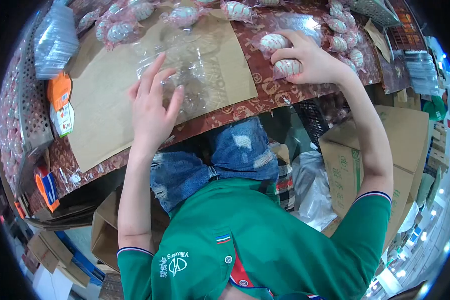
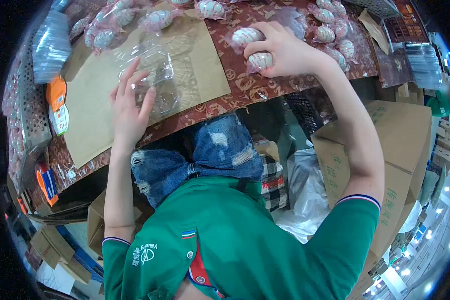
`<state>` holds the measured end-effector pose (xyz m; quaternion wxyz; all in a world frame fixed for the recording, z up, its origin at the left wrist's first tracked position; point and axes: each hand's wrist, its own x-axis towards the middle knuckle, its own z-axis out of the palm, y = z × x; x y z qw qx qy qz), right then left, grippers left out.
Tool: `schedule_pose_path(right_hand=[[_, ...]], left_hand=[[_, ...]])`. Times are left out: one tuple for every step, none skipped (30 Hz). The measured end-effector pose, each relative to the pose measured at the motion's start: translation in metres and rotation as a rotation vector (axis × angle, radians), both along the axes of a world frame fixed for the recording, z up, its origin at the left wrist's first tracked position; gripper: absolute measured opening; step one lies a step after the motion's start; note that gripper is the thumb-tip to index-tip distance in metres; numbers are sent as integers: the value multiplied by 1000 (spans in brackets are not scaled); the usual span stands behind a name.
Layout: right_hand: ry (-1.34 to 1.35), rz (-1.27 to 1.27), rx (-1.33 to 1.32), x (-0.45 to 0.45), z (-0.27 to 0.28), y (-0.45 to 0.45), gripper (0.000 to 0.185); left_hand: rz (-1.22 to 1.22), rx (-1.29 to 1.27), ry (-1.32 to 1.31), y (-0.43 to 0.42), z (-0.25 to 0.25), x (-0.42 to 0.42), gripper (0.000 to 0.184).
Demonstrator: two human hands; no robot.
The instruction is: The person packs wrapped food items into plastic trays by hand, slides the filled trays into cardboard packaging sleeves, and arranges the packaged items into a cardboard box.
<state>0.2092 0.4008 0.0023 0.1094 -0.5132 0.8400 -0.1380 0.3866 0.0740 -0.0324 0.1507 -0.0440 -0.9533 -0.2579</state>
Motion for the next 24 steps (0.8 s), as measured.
schedule_pose_path(right_hand=[[46,33,42,3,3,-9,45],[93,63,83,9,6,-18,43],[71,63,84,16,6,-27,41],[67,62,84,20,3,-26,41],[-21,-23,-54,24,-3,-24,41],[-107,-103,-189,27,-11,-22,41],[-262,-220,-415,34,-24,-24,43],[-363,-288,-601,43,-24,-35,46],[-470,-371,-791,60,-26,-52,50],[-541,-331,-942,77,-23,-77,55],[-408,-151,-1037,85,-27,-102,58],[-438,-71,-1014,97,-33,-125,59],[-146,-50,-868,96,-42,-141,60],[-133,-66,-847,95,-52,-146,59],[-116,-79,-825,95,-60,-150,57],[-106,-67,-794,95,-65,-148,55],[-112,-58,-786,96,-65,-148,55],[-106,-74,-747,99,-65,-146,54],[-89,-90,-709,99,-64,-145,54],[-78,-88,-704,96,-63,-146,54],[-44,-82,-711,96,-63,-146,56],[-15,-75,-719,97,-63,-145,59],[-18,-82,-696,96,-65,-146,58],[-17,-89,-693,97,-65,-146,58]], left_hand=[[6,-2,-6,2,0,-1,32],[-3,-15,1,3,-1,-3,32],[-13,-28,10,4,0,-3,33],[-15,-28,5,4,0,-2,33],[-18,-17,-6,4,-1,-2,33],[-16,-3,-16,5,-2,-3,33],[-5,3,-15,4,-2,-5,33],[8,21,-10,4,-2,-5,32],[11,36,-14,4,-2,-4,31],[6,22,16,5,-4,-6,30],[2,18,8,4,-7,-7,30],[-3,61,19,3,-11,-7,30],[-5,104,30,0,-17,-6,30],[-5,71,27,-7,-18,-6,32],[-2,68,25,-9,-18,-5,32],[8,100,5,-10,-19,-6,32],[20,137,-20,-7,-15,-6,33],[9,177,-49,-7,-9,-6,36],[6,184,-44,-6,-9,-5,36],[54,383,-101,-6,-10,-4,37],[102,583,-168,-5,-10,-2,39],[0,976,-277,-14,-7,-6,40],[-112,1365,-387,-24,2,-11,41],[-61,1134,-337,-17,11,-14,46]])
